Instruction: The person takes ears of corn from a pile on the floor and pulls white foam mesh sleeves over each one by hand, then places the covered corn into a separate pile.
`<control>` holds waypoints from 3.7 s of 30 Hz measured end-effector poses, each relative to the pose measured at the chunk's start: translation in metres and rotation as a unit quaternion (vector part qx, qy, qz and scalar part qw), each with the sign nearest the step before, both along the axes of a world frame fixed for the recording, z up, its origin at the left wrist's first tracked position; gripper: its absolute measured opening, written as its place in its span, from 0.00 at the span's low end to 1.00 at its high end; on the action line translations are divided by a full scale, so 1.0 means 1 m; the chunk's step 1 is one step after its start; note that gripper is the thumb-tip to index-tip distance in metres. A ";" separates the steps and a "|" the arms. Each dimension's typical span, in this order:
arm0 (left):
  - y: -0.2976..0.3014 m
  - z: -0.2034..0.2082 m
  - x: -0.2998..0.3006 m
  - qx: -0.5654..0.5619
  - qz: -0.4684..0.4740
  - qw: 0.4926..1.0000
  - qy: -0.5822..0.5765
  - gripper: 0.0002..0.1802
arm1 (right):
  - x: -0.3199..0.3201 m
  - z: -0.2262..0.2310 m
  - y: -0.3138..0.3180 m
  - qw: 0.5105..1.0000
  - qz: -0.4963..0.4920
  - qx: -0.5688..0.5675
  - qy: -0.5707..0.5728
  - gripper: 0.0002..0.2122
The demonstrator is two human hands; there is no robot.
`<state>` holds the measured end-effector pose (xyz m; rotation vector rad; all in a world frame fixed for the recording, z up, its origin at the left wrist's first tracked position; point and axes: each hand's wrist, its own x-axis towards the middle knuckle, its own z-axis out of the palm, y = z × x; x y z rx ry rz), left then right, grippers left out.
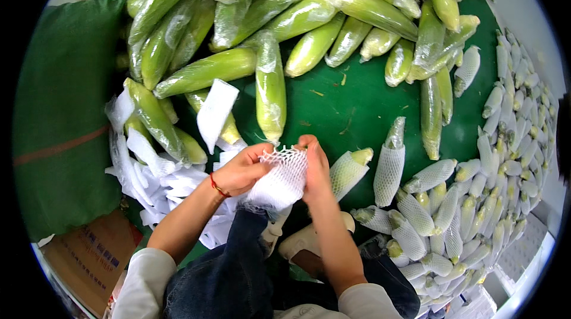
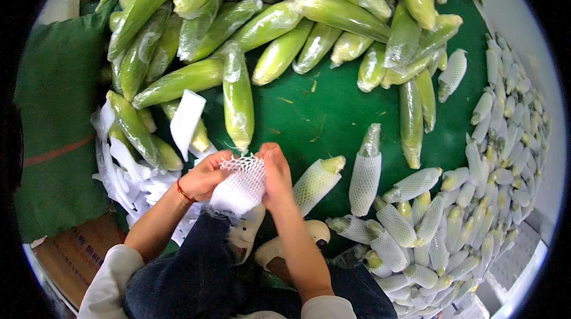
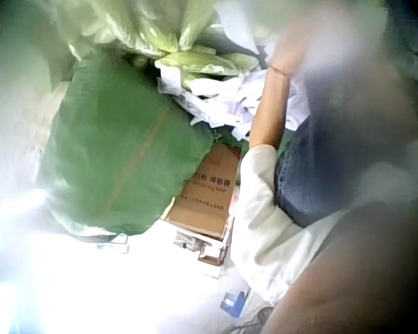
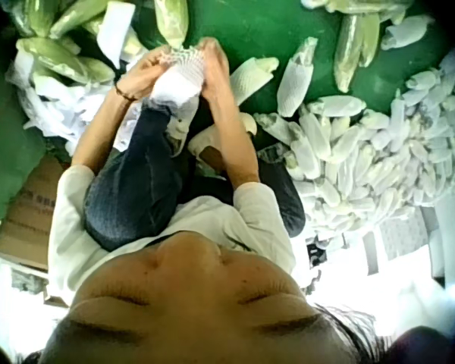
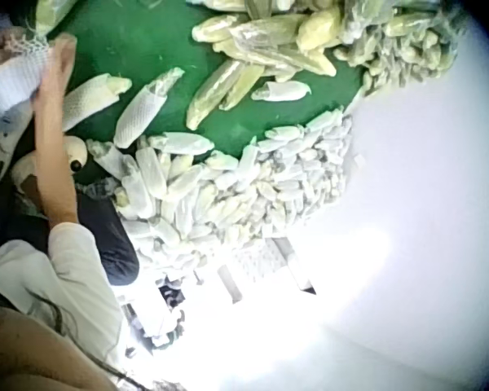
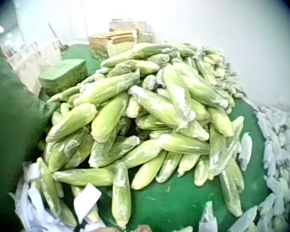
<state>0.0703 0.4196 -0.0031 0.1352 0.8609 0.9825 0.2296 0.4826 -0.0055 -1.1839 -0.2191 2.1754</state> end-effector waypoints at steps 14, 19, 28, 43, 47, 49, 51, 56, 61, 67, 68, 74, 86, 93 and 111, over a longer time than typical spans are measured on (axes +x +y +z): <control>0.020 0.063 -0.026 0.126 -0.088 0.945 0.288 0.33 | -0.006 0.047 0.008 0.922 0.185 0.303 -0.156 0.22; 0.009 0.074 0.006 0.026 -0.018 0.988 0.153 0.28 | 0.010 0.057 -0.010 0.961 0.112 0.202 -0.154 0.21; 0.055 -0.033 0.023 0.090 -0.032 0.845 0.526 0.18 | -0.001 -0.048 0.016 0.950 -0.095 0.203 -0.217 0.10; 0.059 -0.016 0.035 0.123 0.086 0.865 0.480 0.11 | 0.001 -0.049 0.036 0.955 -0.097 0.225 -0.166 0.13; 0.069 -0.051 0.018 0.175 -0.006 0.793 0.584 0.15 | -0.007 -0.070 0.045 0.994 -0.046 0.097 -0.032 0.11; 0.063 -0.064 0.021 0.256 -0.068 0.798 0.541 0.17 | 0.014 -0.070 0.046 0.969 -0.008 -0.129 0.213 0.13; 0.060 -0.014 0.037 0.305 -0.128 0.792 0.513 0.20 | 0.057 -0.051 0.049 0.971 0.117 0.000 0.209 0.26; 0.068 0.025 -0.045 0.278 -0.157 0.434 0.842 0.23 | 0.130 0.038 0.070 0.797 0.529 0.273 -0.097 0.38; 0.052 0.014 -0.087 0.145 -0.067 0.736 0.658 0.17 | 0.091 0.076 0.077 0.533 0.457 0.578 -0.416 0.32; 0.052 0.041 -0.003 0.222 -0.001 0.835 0.504 0.08 | -0.007 0.048 0.052 0.956 0.287 0.021 0.051 0.23; 0.049 0.044 -0.010 0.324 -0.024 0.682 0.655 0.07 | -0.009 0.042 0.046 0.958 0.276 -0.028 0.078 0.20; -0.003 0.020 -0.013 0.035 0.215 0.906 0.362 0.04 | -0.009 0.008 -0.015 0.955 0.297 0.006 -0.019 0.08; -0.012 -0.043 -0.082 -0.002 0.091 0.767 0.635 0.35 | -0.105 -0.060 0.006 0.912 0.309 0.252 -0.100 0.25; -0.022 0.062 -0.044 0.022 0.052 0.944 0.326 0.25 | -0.060 0.043 -0.004 0.920 0.184 0.286 -0.194 0.07; -0.005 -0.028 -0.015 0.489 -0.310 0.453 0.678 0.27 | 0.153 0.034 0.050 0.899 0.422 0.103 -0.062 0.50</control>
